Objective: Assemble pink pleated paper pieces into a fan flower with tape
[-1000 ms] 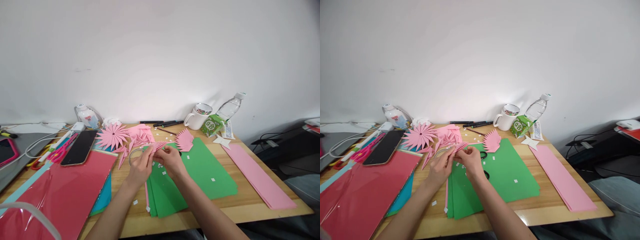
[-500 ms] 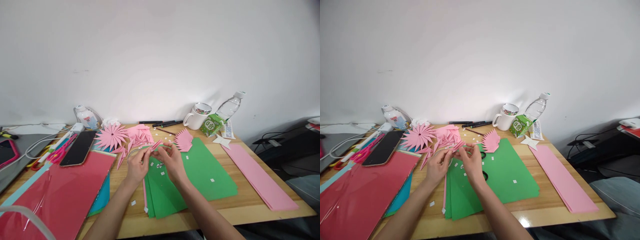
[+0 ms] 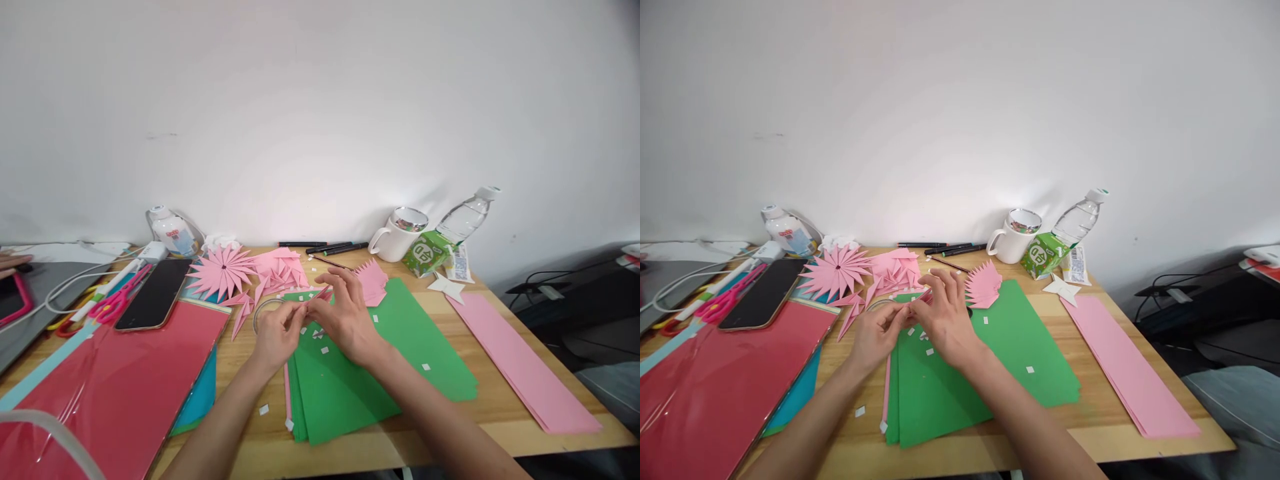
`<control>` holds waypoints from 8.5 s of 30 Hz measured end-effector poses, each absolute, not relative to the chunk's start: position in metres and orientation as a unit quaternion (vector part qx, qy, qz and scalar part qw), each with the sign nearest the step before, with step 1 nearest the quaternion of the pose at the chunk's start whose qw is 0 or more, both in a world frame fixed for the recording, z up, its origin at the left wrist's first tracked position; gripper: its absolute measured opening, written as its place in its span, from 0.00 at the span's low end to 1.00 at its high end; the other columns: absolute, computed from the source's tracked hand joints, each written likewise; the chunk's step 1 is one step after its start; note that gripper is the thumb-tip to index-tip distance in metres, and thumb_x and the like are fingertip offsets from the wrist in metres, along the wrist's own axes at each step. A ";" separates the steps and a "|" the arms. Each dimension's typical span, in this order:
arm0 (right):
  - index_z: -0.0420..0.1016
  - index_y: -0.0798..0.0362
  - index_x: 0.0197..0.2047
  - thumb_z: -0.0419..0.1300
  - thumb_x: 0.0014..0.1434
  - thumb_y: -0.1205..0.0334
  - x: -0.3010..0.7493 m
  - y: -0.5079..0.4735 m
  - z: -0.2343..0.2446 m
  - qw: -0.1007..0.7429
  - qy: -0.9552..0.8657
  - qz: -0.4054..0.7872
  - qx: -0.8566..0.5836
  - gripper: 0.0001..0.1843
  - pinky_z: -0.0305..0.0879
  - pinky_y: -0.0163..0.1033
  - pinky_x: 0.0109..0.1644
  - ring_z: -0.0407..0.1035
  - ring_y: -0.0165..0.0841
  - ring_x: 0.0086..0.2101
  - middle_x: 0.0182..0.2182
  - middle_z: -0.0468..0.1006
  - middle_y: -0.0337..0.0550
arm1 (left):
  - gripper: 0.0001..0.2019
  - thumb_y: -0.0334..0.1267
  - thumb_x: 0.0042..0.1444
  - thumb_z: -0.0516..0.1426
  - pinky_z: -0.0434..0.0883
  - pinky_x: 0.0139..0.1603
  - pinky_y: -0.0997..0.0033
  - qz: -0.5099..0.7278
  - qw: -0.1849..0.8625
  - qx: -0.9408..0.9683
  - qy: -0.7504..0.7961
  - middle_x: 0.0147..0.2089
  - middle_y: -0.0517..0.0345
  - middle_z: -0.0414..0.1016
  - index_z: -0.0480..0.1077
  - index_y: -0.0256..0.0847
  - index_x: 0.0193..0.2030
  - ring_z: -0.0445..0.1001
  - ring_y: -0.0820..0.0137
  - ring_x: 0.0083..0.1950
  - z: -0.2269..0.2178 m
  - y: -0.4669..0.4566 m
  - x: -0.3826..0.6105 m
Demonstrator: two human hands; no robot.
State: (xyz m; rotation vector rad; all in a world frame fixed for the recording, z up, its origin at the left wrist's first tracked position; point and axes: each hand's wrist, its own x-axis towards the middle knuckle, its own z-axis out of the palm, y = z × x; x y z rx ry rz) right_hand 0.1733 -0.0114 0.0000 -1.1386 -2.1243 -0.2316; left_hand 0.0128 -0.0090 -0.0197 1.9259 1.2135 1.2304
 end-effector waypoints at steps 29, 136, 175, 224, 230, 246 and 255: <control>0.76 0.50 0.38 0.56 0.61 0.71 0.189 0.004 -0.023 0.338 -0.862 -0.025 -0.377 0.09 0.69 0.39 0.39 0.70 0.35 0.40 0.45 0.72 0.48 | 0.11 0.44 0.56 0.56 0.80 0.33 0.63 0.420 0.480 0.602 0.481 0.31 0.52 0.79 0.73 0.38 0.33 0.81 0.62 0.31 -0.030 -0.004 0.012; 0.73 0.57 0.36 0.48 0.67 0.69 0.184 0.029 0.029 0.204 -0.953 -0.039 -0.218 0.13 0.67 0.36 0.33 0.72 0.33 0.34 0.43 0.76 0.52 | 0.10 0.35 0.61 0.51 0.69 0.29 0.77 0.400 0.243 0.731 0.496 0.30 0.59 0.81 0.73 0.39 0.36 0.77 0.73 0.29 -0.009 -0.009 0.001; 0.72 0.58 0.28 0.59 0.60 0.70 0.190 0.028 0.041 0.142 -0.938 0.139 -0.285 0.08 0.47 0.32 0.28 0.61 0.27 0.24 0.24 0.70 0.39 | 0.16 0.43 0.60 0.52 0.61 0.27 0.73 0.309 0.334 0.759 0.466 0.25 0.57 0.72 0.74 0.37 0.29 0.67 0.71 0.28 -0.008 -0.001 -0.004; 0.69 0.57 0.27 0.55 0.65 0.67 0.192 0.024 0.048 0.091 -0.956 0.098 -0.262 0.14 0.44 0.35 0.27 0.56 0.26 0.23 0.24 0.66 0.38 | 0.18 0.44 0.62 0.51 0.59 0.27 0.73 0.288 0.310 0.779 0.463 0.21 0.61 0.69 0.70 0.39 0.24 0.64 0.72 0.26 -0.004 -0.004 -0.003; 0.69 0.57 0.26 0.56 0.65 0.66 0.192 0.024 0.048 0.082 -0.956 0.098 -0.265 0.14 0.45 0.35 0.28 0.57 0.27 0.23 0.24 0.67 0.38 | 0.21 0.45 0.62 0.50 0.55 0.25 0.73 0.288 0.294 0.790 0.454 0.18 0.64 0.62 0.66 0.38 0.20 0.59 0.75 0.23 -0.003 -0.004 -0.003; 0.75 0.58 0.26 0.62 0.58 0.70 0.190 0.031 0.042 0.135 -0.918 0.207 -0.310 0.09 0.51 0.33 0.28 0.62 0.27 0.23 0.22 0.73 0.39 | 0.16 0.41 0.62 0.51 0.62 0.30 0.73 0.282 0.297 0.786 0.464 0.26 0.58 0.78 0.76 0.38 0.30 0.70 0.71 0.29 -0.007 -0.005 -0.003; 0.74 0.56 0.24 0.65 0.56 0.67 0.186 0.027 0.038 0.142 -0.873 0.253 -0.392 0.09 0.52 0.31 0.26 0.61 0.26 0.22 0.20 0.73 0.36 | 0.15 0.41 0.62 0.52 0.63 0.30 0.74 0.287 0.307 0.778 0.466 0.27 0.57 0.79 0.77 0.39 0.32 0.71 0.71 0.29 -0.007 -0.003 -0.002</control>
